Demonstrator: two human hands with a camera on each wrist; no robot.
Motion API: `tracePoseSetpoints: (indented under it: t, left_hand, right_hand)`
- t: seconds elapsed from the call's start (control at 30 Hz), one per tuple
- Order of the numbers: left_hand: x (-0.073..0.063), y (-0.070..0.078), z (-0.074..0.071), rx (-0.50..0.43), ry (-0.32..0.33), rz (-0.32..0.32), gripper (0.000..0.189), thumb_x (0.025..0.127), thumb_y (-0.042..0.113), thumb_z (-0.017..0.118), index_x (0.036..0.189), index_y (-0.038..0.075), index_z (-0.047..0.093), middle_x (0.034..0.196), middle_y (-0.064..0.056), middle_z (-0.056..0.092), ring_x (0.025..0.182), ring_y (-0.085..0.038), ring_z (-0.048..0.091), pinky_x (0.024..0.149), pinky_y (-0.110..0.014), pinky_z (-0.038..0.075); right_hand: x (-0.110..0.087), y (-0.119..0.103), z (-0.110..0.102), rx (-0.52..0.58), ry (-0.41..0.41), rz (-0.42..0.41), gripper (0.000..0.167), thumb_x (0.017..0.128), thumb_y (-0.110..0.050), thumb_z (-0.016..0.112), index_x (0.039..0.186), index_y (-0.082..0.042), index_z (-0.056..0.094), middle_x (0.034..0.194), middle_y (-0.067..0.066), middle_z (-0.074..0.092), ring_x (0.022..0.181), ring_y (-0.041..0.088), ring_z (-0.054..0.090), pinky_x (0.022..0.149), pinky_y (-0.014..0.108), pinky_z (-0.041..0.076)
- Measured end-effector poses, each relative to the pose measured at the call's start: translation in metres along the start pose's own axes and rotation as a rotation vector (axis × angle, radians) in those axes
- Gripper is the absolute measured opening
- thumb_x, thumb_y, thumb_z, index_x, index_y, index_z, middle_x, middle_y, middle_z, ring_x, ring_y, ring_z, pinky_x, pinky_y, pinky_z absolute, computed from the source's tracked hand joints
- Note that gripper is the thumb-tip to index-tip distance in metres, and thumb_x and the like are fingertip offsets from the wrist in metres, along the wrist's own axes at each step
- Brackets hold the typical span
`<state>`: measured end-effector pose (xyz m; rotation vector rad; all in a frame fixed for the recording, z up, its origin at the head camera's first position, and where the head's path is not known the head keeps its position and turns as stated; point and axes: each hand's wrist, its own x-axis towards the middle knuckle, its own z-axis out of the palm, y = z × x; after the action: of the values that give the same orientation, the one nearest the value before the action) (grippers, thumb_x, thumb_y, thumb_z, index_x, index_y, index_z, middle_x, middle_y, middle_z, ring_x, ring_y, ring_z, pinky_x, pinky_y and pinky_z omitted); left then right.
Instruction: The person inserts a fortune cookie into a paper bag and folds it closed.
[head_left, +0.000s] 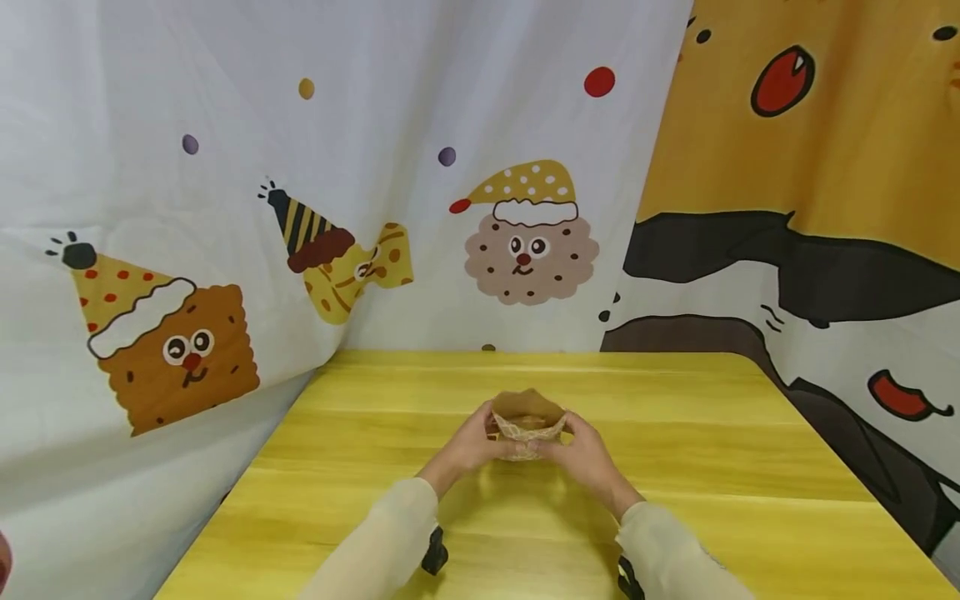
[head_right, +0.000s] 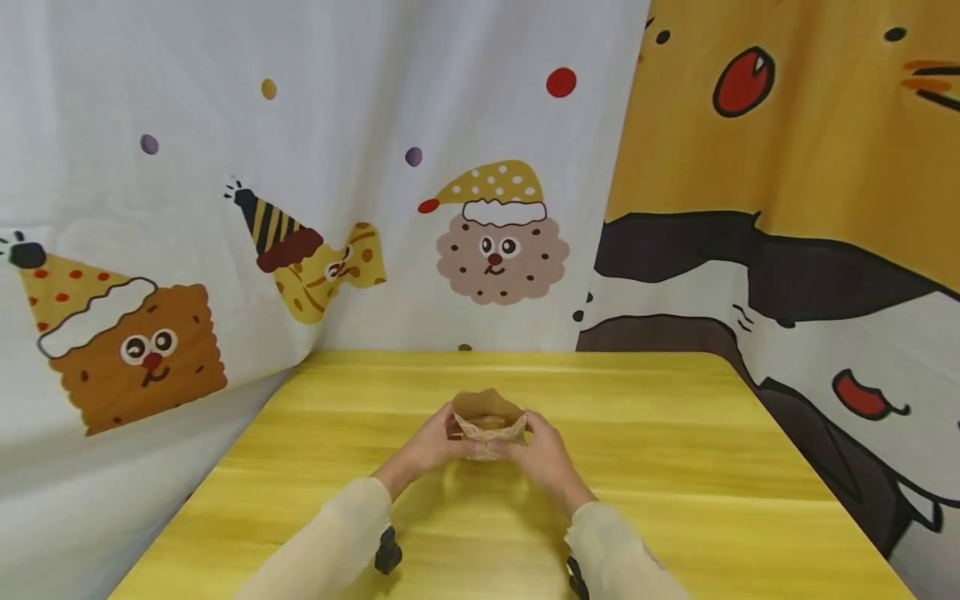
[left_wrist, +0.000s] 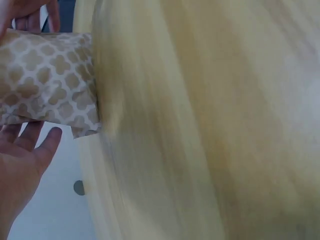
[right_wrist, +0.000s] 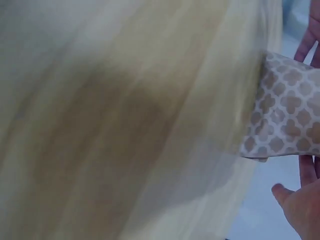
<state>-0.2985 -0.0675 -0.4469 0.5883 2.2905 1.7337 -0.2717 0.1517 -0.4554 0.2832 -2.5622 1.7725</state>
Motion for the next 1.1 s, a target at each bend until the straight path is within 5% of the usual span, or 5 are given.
tracePoseSetpoints:
  t: [0.4, 0.53, 0.7, 0.93, 1.1]
  left_hand:
    - [-0.003, -0.007, 0.008, -0.020, 0.035, -0.103, 0.050, 0.090, 0.019, 0.076, 0.131, 0.001, 0.053, 0.098, -0.004, 0.064, 0.087, -0.015, 0.061, 0.078, -0.034, 0.053]
    - [-0.005, -0.008, 0.006, -0.023, 0.069, -0.117, 0.030, 0.093, 0.028, 0.073, 0.093, 0.002, 0.058, 0.071, 0.001, 0.049, 0.064, -0.010, 0.043, 0.060, -0.027, 0.040]
    - [-0.007, -0.011, 0.005, -0.082, 0.060, -0.092, 0.037, 0.097, 0.025, 0.067, 0.069, 0.009, 0.049, 0.063, 0.003, 0.050, 0.062, -0.012, 0.053, 0.064, -0.030, 0.052]
    - [-0.008, -0.012, 0.003, -0.148, 0.017, -0.067, 0.032, 0.102, 0.018, 0.058, 0.083, -0.007, 0.063, 0.083, -0.007, 0.068, 0.080, -0.018, 0.067, 0.081, -0.038, 0.057]
    - [-0.006, -0.004, 0.002, -0.182, 0.007, -0.100, 0.044, 0.099, 0.032, 0.063, 0.128, -0.001, 0.058, 0.111, -0.010, 0.067, 0.099, -0.022, 0.065, 0.089, -0.044, 0.054]
  right_hand:
    - [0.009, -0.003, 0.007, 0.244, 0.103, 0.104, 0.044, 0.087, -0.038, 0.077, 0.115, -0.006, 0.066, 0.095, 0.011, 0.070, 0.079, 0.023, 0.067, 0.067, 0.037, 0.057]
    - [0.011, -0.002, 0.006, 0.219, 0.144, 0.116, 0.050, 0.086, -0.044, 0.076, 0.115, -0.005, 0.067, 0.094, 0.009, 0.070, 0.077, 0.019, 0.066, 0.066, 0.032, 0.056]
    - [0.009, 0.002, 0.000, 0.199, 0.166, 0.127, 0.054, 0.083, -0.052, 0.076, 0.109, -0.005, 0.066, 0.086, 0.005, 0.063, 0.073, 0.015, 0.058, 0.063, 0.028, 0.050]
    - [0.010, 0.007, -0.004, 0.276, 0.070, 0.122, 0.049, 0.090, -0.042, 0.073, 0.119, -0.003, 0.067, 0.100, 0.009, 0.071, 0.086, 0.020, 0.067, 0.072, 0.033, 0.057]
    - [0.010, 0.007, -0.002, 0.278, 0.061, 0.128, 0.040, 0.088, -0.037, 0.076, 0.111, -0.004, 0.070, 0.096, 0.009, 0.071, 0.082, 0.021, 0.068, 0.069, 0.034, 0.057]
